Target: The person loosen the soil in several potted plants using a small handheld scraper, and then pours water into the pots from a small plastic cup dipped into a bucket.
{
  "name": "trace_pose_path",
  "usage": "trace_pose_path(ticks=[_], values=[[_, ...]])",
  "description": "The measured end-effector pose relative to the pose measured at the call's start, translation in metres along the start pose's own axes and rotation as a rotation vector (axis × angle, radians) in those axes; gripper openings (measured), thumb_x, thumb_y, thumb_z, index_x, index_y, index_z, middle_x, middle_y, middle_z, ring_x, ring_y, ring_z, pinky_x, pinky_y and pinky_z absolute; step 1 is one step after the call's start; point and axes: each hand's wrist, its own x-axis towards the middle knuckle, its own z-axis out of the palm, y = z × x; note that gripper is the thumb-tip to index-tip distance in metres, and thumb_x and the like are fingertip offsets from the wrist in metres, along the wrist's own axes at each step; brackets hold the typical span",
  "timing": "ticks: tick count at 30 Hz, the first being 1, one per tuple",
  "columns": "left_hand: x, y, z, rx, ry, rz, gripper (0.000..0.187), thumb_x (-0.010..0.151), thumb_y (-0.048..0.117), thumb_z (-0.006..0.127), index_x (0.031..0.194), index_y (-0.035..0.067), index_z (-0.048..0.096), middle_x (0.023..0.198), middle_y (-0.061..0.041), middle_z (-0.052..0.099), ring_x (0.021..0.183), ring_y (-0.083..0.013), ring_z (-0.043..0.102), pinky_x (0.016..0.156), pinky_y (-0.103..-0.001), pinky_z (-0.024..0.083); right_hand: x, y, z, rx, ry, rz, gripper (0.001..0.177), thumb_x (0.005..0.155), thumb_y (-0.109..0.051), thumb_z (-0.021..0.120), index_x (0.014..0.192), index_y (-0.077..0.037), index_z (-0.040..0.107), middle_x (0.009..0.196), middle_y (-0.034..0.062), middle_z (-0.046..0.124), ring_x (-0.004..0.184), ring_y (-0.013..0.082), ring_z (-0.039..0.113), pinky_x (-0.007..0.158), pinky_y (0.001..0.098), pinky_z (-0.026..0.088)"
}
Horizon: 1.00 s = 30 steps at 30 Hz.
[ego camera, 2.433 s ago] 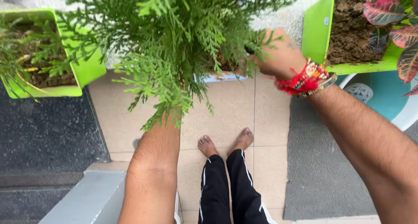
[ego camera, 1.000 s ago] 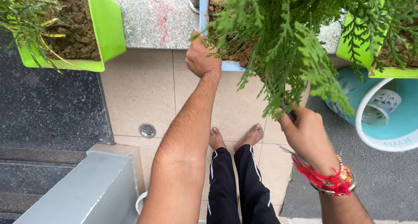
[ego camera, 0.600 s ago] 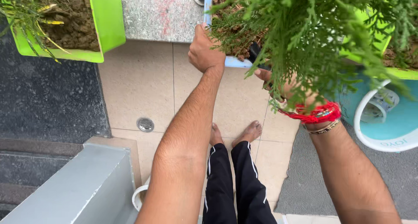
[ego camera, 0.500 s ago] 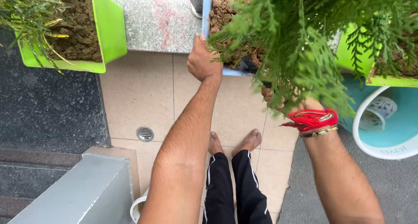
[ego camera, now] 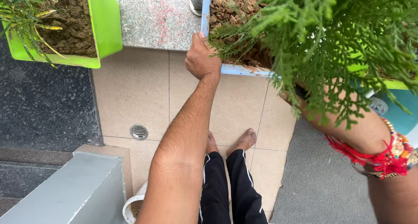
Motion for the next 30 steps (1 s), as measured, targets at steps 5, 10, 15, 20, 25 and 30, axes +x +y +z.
trace_pose_path(ticks=[5, 10, 15, 20, 25, 30], values=[[0.0, 0.001, -0.002, 0.003, -0.02, -0.028, 0.039, 0.111, 0.043, 0.031, 0.099, 0.017, 0.057, 0.077, -0.007, 0.071, 0.072, -0.0278, 0.073, 0.067, -0.048, 0.055, 0.006, 0.005, -0.019, -0.171, -0.124, -0.042, 0.033, 0.097, -0.031, 0.064, 0.119, -0.008, 0.07, 0.106, 0.0133, 0.069, 0.093, 0.0289, 0.068, 0.077, 0.0419, 0.057], [-0.003, 0.001, -0.002, 0.017, 0.024, 0.02, 0.039, 0.111, 0.042, 0.034, 0.096, 0.016, 0.058, 0.077, -0.007, 0.071, 0.074, -0.0319, 0.071, 0.067, -0.05, 0.054, 0.003, 0.012, -0.011, -0.214, -0.082, -0.114, 0.031, 0.092, -0.029, 0.065, 0.115, -0.01, 0.07, 0.108, 0.0132, 0.069, 0.096, 0.0295, 0.067, 0.079, 0.0427, 0.056], [0.0, -0.001, -0.003, -0.05, 0.059, 0.034, 0.033, 0.107, 0.043, 0.041, 0.098, 0.017, 0.06, 0.076, -0.008, 0.071, 0.073, -0.031, 0.072, 0.066, -0.049, 0.055, -0.005, 0.02, 0.009, -0.178, -0.018, -0.113, 0.03, 0.088, -0.027, 0.066, 0.112, -0.011, 0.071, 0.109, 0.0131, 0.069, 0.098, 0.0301, 0.066, 0.081, 0.0434, 0.055], [-0.001, -0.004, -0.006, -0.075, 0.021, 0.038, 0.03, 0.088, 0.045, 0.057, 0.096, 0.017, 0.061, 0.073, -0.009, 0.071, 0.07, -0.0312, 0.072, 0.064, -0.049, 0.055, -0.009, 0.042, 0.047, -0.136, 0.08, -0.12, 0.029, 0.083, -0.025, 0.067, 0.108, -0.013, 0.071, 0.11, 0.0129, 0.068, 0.1, 0.0308, 0.065, 0.083, 0.0442, 0.054], [-0.002, -0.005, -0.004, -0.091, 0.012, -0.006, 0.036, 0.112, 0.044, 0.042, 0.097, 0.016, 0.06, 0.077, -0.012, 0.07, 0.076, -0.0358, 0.07, 0.072, -0.052, 0.053, -0.014, 0.07, 0.086, -0.166, 0.228, -0.211, 0.028, 0.078, -0.023, 0.067, 0.105, -0.015, 0.072, 0.112, 0.0128, 0.068, 0.102, 0.0314, 0.065, 0.085, 0.045, 0.053], [-0.002, -0.005, -0.006, -0.075, 0.036, 0.055, 0.033, 0.103, 0.043, 0.042, 0.095, 0.015, 0.059, 0.074, -0.012, 0.07, 0.073, -0.035, 0.071, 0.069, -0.051, 0.054, -0.023, 0.055, 0.063, -0.406, 0.255, -0.478, 0.028, 0.074, -0.021, 0.068, 0.101, -0.016, 0.072, 0.113, 0.0127, 0.068, 0.104, 0.032, 0.064, 0.087, 0.0458, 0.052]])
